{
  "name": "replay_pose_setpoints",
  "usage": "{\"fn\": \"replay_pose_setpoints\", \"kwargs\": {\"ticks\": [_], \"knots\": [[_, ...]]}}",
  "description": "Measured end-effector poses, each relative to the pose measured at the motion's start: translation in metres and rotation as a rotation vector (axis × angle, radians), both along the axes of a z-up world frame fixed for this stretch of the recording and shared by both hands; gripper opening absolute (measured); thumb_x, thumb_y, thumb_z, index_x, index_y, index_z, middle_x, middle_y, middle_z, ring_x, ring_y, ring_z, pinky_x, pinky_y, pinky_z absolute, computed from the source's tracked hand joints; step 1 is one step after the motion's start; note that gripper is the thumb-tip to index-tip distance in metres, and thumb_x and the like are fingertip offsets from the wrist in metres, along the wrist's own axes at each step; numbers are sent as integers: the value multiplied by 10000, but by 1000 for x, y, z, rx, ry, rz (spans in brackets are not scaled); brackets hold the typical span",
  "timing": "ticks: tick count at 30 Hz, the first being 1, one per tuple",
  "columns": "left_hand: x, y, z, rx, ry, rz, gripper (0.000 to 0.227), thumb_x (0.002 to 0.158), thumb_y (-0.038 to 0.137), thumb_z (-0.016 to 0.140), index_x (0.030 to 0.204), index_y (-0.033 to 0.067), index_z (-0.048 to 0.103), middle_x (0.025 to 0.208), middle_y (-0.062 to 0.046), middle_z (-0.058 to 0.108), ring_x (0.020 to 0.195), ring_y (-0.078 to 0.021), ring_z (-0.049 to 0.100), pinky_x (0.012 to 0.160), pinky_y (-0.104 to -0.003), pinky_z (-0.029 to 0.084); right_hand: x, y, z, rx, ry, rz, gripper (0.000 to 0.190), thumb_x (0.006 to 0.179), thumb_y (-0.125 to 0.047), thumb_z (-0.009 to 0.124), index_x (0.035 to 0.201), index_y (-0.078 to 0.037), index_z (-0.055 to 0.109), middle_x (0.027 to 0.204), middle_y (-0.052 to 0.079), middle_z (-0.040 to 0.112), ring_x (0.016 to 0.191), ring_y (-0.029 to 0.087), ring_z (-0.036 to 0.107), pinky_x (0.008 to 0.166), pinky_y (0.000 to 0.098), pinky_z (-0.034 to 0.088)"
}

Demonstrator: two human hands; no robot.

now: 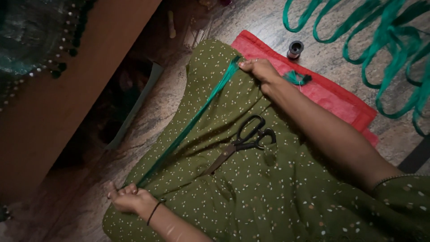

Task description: The recorder is creating decorative tassels from green thread and attaching them to the edge of a green garment.

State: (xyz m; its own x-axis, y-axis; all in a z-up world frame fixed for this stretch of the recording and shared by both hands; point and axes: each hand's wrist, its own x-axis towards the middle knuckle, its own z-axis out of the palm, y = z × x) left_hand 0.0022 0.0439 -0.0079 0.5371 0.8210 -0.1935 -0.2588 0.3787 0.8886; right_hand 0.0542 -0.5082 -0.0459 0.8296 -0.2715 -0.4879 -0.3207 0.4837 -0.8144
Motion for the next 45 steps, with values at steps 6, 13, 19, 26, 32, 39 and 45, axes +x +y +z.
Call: {"fn": "replay_pose_setpoints", "kwargs": {"ticks": [6, 13, 19, 26, 32, 39, 45], "knots": [[1, -15, 11, 26, 29, 105, 264, 1027, 127, 543, 1163, 17, 741, 572, 55, 321, 454, -74, 212, 417, -275, 228, -2, 2, 11, 22, 36, -59, 79, 917, -141, 726, 916, -68, 754, 855, 36, 734, 756, 139, 666, 715, 319, 550], [-5, -14, 12, 65, 78, 11, 268, 1037, 136, 542, 1143, -4, 744, 584, 59, 307, 469, -63, 225, 424, -269, 218, 0, 0, 5, -46, 14, -29, 101, 934, -163, 714, 921, -69, 750, 847, 60, 731, 709, 153, 660, 662, 339, 540], [-7, -13, 9, 126, 98, -47, 212, 1032, 133, 605, 1148, -6, 715, 595, 65, 327, 460, -64, 239, 413, -270, 233, 14, -5, 7, -653, -264, -156, 76, 972, -109, 702, 1034, -65, 708, 972, 67, 731, 854, 151, 658, 738, 340, 518], [-5, -13, 5, 119, 61, -49, 282, 1066, 206, 521, 1117, 2, 708, 646, 36, 489, 464, -64, 273, 404, -258, 249, -7, 0, 53, -859, -502, 85, 275, 937, -111, 704, 1162, -22, 573, 977, 95, 744, 882, 153, 706, 753, 323, 538], [-6, -23, 13, 147, 91, -42, 257, 1034, 174, 548, 1108, 0, 722, 590, 57, 330, 470, -60, 264, 409, -256, 246, -1, -20, 55, -908, -380, 157, 167, 976, -114, 722, 1117, -41, 672, 967, 98, 750, 867, 164, 711, 770, 320, 563], [-6, -14, 0, 204, 78, -59, 273, 1007, 153, 557, 1131, -9, 738, 619, 63, 290, 486, -67, 246, 418, -262, 234, 28, -28, 70, -1120, -565, 460, 288, 888, 15, 657, 1095, -117, 807, 1042, 101, 753, 910, 189, 746, 862, 361, 617], [-4, -4, -10, 193, 49, -85, 311, 1054, 241, 546, 1107, 3, 739, 618, 45, 310, 476, -70, 249, 404, -259, 236, 26, -24, 81, -1292, -659, 663, 221, 842, -18, 739, 1041, -93, 797, 994, 139, 720, 898, 287, 693, 777, 422, 565]]}}
